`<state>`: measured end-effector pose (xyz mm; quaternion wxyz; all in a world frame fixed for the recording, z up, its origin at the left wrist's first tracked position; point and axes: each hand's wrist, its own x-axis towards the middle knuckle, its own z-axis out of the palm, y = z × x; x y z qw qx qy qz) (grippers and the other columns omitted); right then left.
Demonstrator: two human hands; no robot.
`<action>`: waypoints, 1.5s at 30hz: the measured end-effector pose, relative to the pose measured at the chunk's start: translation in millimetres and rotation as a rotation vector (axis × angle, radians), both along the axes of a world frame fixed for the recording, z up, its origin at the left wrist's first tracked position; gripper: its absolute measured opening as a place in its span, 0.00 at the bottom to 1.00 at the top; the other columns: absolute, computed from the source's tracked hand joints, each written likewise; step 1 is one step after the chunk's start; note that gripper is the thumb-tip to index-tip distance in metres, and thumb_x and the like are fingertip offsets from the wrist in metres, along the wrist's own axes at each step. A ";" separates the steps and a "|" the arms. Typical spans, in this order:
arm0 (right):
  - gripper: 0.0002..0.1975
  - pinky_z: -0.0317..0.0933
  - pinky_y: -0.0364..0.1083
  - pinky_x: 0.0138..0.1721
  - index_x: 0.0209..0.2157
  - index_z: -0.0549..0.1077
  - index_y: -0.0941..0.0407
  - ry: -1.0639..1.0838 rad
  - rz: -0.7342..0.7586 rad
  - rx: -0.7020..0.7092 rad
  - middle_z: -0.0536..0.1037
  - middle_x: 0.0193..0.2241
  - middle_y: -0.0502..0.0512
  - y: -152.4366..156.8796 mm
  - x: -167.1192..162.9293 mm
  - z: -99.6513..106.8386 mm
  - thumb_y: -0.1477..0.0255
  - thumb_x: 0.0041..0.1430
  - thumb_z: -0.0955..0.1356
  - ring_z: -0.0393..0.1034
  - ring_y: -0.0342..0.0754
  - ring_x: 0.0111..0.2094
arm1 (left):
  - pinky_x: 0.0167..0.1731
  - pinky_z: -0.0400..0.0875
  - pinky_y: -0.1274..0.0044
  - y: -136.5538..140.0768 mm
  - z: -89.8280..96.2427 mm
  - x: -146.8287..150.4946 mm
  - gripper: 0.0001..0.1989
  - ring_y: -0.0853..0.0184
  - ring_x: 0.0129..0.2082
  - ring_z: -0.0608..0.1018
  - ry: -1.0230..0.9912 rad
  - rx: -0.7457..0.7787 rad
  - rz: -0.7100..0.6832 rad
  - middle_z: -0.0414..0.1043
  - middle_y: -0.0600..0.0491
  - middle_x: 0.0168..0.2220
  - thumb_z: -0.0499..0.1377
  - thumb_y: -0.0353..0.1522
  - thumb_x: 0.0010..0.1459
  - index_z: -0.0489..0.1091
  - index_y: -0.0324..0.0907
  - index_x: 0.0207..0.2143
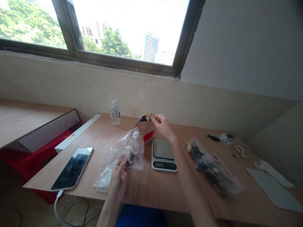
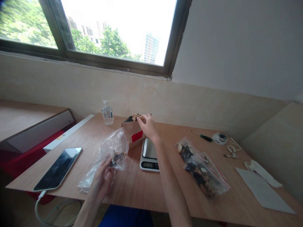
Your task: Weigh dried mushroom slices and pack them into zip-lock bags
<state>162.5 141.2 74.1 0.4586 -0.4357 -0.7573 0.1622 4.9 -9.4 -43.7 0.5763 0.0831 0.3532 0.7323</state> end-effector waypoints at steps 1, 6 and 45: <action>0.10 0.59 0.45 0.40 0.31 0.73 0.58 -0.026 0.005 -0.007 0.69 0.32 0.53 0.2 0.5 1.3 0.67 0.59 0.64 0.66 0.45 0.34 | 0.39 0.72 0.82 -0.3 0.9 0.4 0.11 0.71 0.37 0.78 -0.002 0.005 -0.004 0.76 0.50 0.40 0.60 0.25 0.53 0.72 0.39 0.41; 0.10 0.60 0.46 0.41 0.32 0.73 0.58 -0.122 -0.001 0.005 0.70 0.33 0.55 -0.2 -0.4 6.8 0.68 0.61 0.63 0.66 0.47 0.36 | 0.37 0.73 0.83 -2.9 5.9 2.2 0.10 0.71 0.36 0.78 -0.029 -0.005 0.017 0.76 0.51 0.40 0.59 0.23 0.54 0.72 0.39 0.39; 0.22 0.59 0.53 0.50 0.44 0.75 0.48 -0.258 -0.003 0.256 0.65 0.45 0.57 -15.0 8.0 4.4 0.82 0.58 0.58 0.61 0.52 0.44 | 0.39 0.72 0.83 -2.5 7.2 6.1 0.11 0.71 0.39 0.78 -0.022 -0.052 -0.011 0.76 0.52 0.41 0.56 0.22 0.56 0.73 0.41 0.39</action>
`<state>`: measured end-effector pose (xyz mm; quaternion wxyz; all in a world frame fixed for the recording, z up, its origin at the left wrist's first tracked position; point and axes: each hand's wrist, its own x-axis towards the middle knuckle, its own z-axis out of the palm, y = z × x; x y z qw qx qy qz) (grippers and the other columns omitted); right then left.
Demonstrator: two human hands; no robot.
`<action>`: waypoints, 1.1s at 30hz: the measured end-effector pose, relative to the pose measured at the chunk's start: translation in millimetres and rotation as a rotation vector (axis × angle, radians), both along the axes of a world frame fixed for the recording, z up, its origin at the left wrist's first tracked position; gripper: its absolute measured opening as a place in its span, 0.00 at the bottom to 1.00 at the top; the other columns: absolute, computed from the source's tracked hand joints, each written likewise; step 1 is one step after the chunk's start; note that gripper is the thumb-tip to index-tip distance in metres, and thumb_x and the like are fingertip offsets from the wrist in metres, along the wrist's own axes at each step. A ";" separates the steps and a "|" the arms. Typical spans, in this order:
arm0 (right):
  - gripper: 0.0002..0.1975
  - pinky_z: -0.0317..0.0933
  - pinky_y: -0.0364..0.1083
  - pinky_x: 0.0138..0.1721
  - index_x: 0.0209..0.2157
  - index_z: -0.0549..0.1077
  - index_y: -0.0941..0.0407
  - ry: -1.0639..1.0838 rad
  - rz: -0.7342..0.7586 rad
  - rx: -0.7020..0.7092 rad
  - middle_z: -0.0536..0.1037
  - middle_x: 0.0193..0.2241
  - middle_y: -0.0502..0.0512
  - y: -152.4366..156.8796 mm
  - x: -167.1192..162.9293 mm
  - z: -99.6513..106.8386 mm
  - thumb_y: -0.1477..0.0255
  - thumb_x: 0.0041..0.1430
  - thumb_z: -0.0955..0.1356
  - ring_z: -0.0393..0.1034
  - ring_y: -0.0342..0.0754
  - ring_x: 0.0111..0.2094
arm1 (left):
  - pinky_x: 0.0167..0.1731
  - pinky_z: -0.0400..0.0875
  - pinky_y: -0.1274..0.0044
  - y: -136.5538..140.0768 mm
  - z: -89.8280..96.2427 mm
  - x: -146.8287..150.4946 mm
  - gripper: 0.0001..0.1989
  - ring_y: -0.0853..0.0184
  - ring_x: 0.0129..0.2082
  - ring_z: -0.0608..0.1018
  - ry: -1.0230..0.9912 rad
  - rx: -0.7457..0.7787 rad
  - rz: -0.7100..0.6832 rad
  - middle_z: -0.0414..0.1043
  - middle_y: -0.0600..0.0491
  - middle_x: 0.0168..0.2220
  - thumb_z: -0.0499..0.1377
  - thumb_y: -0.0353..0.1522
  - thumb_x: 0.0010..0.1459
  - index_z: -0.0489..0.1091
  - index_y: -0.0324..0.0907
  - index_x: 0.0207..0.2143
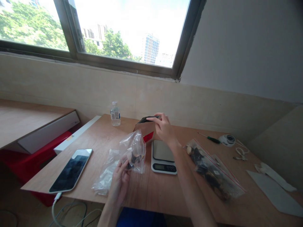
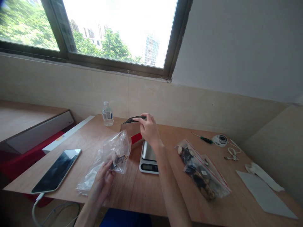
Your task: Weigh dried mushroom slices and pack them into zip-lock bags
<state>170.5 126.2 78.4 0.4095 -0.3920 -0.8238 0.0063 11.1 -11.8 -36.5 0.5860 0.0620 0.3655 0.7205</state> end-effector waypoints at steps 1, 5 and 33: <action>0.21 0.58 0.54 0.50 0.41 0.76 0.49 -0.018 -0.008 -0.004 0.66 0.45 0.57 -1.2 -0.9 0.1 0.81 0.58 0.58 0.61 0.53 0.45 | 0.39 0.72 0.83 0.1 -0.6 -0.3 0.11 0.71 0.40 0.78 0.001 0.010 -0.006 0.76 0.51 0.42 0.57 0.23 0.56 0.73 0.41 0.39; 0.20 0.57 0.53 0.50 0.41 0.76 0.52 0.108 -0.005 -0.008 0.67 0.44 0.58 -12.5 -3.9 0.6 0.82 0.57 0.58 0.62 0.52 0.46 | 0.40 0.72 0.83 0.2 -4.0 -2.3 0.10 0.71 0.40 0.77 0.008 0.049 -0.018 0.76 0.52 0.42 0.58 0.24 0.55 0.73 0.41 0.40; 0.11 0.65 0.46 0.40 0.37 0.76 0.55 0.361 0.457 -0.804 0.79 0.37 0.53 -66.2 10.1 -44.9 0.64 0.54 0.69 0.73 0.47 0.38 | 0.44 0.71 0.80 -4.1 1.1 -2.6 0.19 0.66 0.44 0.77 0.041 0.151 -0.040 0.76 0.51 0.42 0.65 0.24 0.46 0.72 0.42 0.43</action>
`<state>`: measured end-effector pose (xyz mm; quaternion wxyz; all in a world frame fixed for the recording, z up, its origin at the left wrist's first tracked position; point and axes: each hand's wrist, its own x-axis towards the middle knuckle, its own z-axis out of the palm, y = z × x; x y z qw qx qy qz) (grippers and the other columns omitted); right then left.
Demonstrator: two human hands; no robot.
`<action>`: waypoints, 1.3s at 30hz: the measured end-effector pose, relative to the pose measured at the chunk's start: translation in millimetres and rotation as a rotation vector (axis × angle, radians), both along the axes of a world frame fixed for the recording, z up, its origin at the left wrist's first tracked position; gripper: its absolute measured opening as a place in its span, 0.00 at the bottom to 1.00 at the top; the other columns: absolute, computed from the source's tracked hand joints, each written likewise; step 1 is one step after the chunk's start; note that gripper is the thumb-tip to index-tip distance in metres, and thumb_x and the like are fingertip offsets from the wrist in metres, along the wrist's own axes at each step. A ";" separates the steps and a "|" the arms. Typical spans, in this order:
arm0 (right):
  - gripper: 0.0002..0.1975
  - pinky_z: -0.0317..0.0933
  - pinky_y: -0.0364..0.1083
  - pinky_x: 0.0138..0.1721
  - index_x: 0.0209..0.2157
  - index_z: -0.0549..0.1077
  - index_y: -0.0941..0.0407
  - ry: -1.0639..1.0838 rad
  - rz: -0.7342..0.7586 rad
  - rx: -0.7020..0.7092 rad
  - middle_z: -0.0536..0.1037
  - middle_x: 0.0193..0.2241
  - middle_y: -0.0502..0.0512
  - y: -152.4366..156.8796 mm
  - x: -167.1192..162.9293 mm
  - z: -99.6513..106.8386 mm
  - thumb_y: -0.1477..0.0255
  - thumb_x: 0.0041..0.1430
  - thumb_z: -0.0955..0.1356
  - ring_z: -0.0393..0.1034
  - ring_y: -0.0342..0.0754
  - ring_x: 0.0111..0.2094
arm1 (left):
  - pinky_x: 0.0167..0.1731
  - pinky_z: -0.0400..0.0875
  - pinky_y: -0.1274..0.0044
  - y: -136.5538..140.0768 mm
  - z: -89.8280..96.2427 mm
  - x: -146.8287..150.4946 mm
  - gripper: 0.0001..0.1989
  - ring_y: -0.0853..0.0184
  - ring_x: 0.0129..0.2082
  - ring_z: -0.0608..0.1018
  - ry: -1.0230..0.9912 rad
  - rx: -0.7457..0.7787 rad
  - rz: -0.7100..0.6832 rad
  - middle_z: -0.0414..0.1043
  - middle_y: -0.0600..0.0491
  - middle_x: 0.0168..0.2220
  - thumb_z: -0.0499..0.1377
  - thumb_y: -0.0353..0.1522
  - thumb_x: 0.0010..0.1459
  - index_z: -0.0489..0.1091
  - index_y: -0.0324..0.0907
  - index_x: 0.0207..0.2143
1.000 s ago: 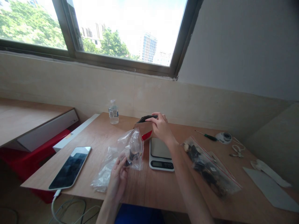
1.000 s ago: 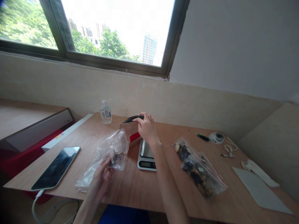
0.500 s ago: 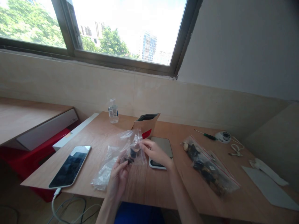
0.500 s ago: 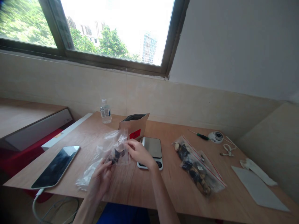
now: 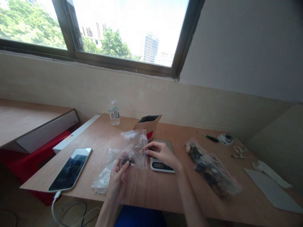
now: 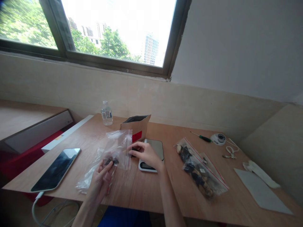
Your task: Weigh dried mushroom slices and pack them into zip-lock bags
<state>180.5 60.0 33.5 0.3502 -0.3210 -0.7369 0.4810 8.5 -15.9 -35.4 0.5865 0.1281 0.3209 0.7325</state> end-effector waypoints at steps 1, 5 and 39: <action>0.11 0.66 0.46 0.40 0.37 0.76 0.55 0.022 -0.032 0.014 0.79 0.36 0.54 4.3 2.4 3.9 0.64 0.54 0.69 0.73 0.47 0.38 | 0.44 0.72 0.81 0.8 -0.2 -1.4 0.18 0.67 0.43 0.78 -0.005 -0.011 0.029 0.77 0.51 0.41 0.65 0.24 0.46 0.72 0.42 0.42; 0.13 0.66 0.45 0.39 0.39 0.75 0.54 0.169 -0.258 0.182 0.79 0.38 0.54 28.6 4.6 28.3 0.63 0.53 0.70 0.72 0.47 0.38 | 0.42 0.72 0.82 3.7 -1.0 -5.2 0.18 0.69 0.39 0.79 -0.049 -0.040 0.092 0.77 0.52 0.40 0.62 0.22 0.47 0.72 0.43 0.42; 0.06 0.63 0.44 0.40 0.32 0.78 0.53 0.101 -0.061 0.220 0.72 0.32 0.51 -17.0 -31.7 -15.9 0.69 0.57 0.68 0.69 0.44 0.36 | 0.36 0.71 0.80 0.2 -13.8 1.4 0.24 0.67 0.35 0.78 0.475 -0.056 0.175 0.78 0.52 0.36 0.68 0.37 0.44 0.72 0.42 0.45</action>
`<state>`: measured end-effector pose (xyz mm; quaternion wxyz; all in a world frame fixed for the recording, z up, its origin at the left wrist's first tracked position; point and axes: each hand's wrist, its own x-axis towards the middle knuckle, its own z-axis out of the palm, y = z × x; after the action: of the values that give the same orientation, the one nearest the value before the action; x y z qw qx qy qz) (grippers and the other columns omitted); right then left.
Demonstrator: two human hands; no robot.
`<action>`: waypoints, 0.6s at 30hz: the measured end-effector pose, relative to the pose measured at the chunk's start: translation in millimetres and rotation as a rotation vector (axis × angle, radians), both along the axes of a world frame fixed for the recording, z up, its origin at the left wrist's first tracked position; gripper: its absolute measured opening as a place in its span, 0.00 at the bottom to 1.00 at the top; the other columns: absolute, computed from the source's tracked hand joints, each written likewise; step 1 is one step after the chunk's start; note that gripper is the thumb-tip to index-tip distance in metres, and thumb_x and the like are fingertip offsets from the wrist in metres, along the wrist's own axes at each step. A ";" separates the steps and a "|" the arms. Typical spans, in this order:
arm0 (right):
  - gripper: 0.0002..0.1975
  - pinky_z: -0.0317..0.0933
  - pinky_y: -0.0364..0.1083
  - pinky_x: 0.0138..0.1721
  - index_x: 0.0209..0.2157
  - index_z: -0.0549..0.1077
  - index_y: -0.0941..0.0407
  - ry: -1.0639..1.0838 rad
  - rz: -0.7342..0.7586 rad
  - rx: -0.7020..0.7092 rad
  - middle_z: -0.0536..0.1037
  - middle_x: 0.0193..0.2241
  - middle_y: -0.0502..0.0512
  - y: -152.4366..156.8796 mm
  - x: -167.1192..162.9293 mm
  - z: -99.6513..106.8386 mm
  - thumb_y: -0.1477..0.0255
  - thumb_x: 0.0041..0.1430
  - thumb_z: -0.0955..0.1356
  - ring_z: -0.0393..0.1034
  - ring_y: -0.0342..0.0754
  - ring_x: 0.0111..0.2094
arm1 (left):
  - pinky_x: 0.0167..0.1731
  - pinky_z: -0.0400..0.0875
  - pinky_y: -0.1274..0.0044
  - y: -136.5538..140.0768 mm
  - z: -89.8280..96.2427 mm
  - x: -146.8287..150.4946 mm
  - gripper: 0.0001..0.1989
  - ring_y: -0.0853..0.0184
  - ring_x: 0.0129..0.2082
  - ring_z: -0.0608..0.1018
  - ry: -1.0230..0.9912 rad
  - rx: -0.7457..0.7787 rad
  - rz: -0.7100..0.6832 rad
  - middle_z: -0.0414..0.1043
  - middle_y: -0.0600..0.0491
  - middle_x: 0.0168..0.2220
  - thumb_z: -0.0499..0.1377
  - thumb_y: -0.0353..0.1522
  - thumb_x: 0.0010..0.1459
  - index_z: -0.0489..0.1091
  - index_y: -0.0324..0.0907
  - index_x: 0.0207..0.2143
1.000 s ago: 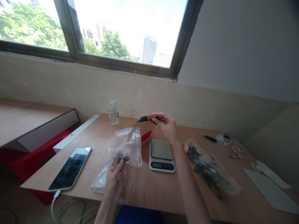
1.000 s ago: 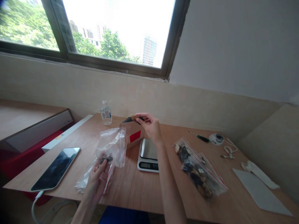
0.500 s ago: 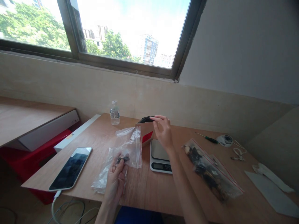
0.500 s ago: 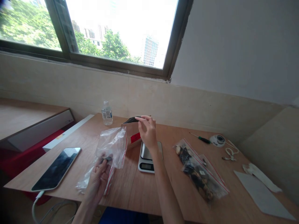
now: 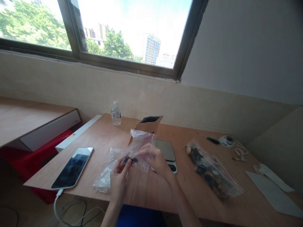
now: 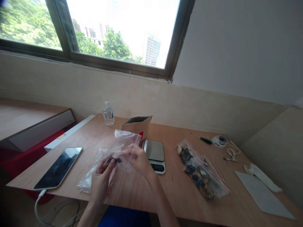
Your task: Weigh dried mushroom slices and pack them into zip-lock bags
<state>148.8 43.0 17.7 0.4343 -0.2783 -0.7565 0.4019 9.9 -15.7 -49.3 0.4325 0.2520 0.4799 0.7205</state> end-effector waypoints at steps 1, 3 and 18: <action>0.06 0.63 0.44 0.40 0.34 0.77 0.53 -0.037 -0.005 -0.029 0.72 0.33 0.51 -1.4 -1.7 -0.2 0.68 0.56 0.69 0.69 0.44 0.36 | 0.36 0.70 0.80 -0.6 -0.6 -0.3 0.23 0.68 0.34 0.78 0.085 -0.015 0.019 0.78 0.52 0.35 0.67 0.38 0.45 0.72 0.42 0.45; 0.08 0.63 0.45 0.42 0.38 0.76 0.53 -0.132 -0.014 -0.065 0.73 0.35 0.51 -3.6 -4.5 -1.1 0.68 0.55 0.70 0.69 0.45 0.38 | 0.35 0.70 0.79 -1.9 -1.2 -0.7 0.23 0.68 0.32 0.77 0.201 -0.039 0.050 0.78 0.53 0.35 0.66 0.40 0.46 0.73 0.42 0.45; 0.06 0.64 0.47 0.44 0.33 0.78 0.53 -0.083 -0.017 -0.056 0.76 0.33 0.52 -0.9 -2.6 -16.7 0.69 0.56 0.69 0.71 0.46 0.38 | 0.47 0.70 0.68 -5.4 11.4 -1.9 0.22 0.58 0.45 0.76 0.080 -0.035 -0.021 0.77 0.48 0.42 0.64 0.43 0.46 0.76 0.40 0.41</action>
<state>146.3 42.2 0.9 0.3982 -0.3133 -0.7600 0.4071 8.0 -21.1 -37.8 0.4248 0.2781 0.5067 0.6967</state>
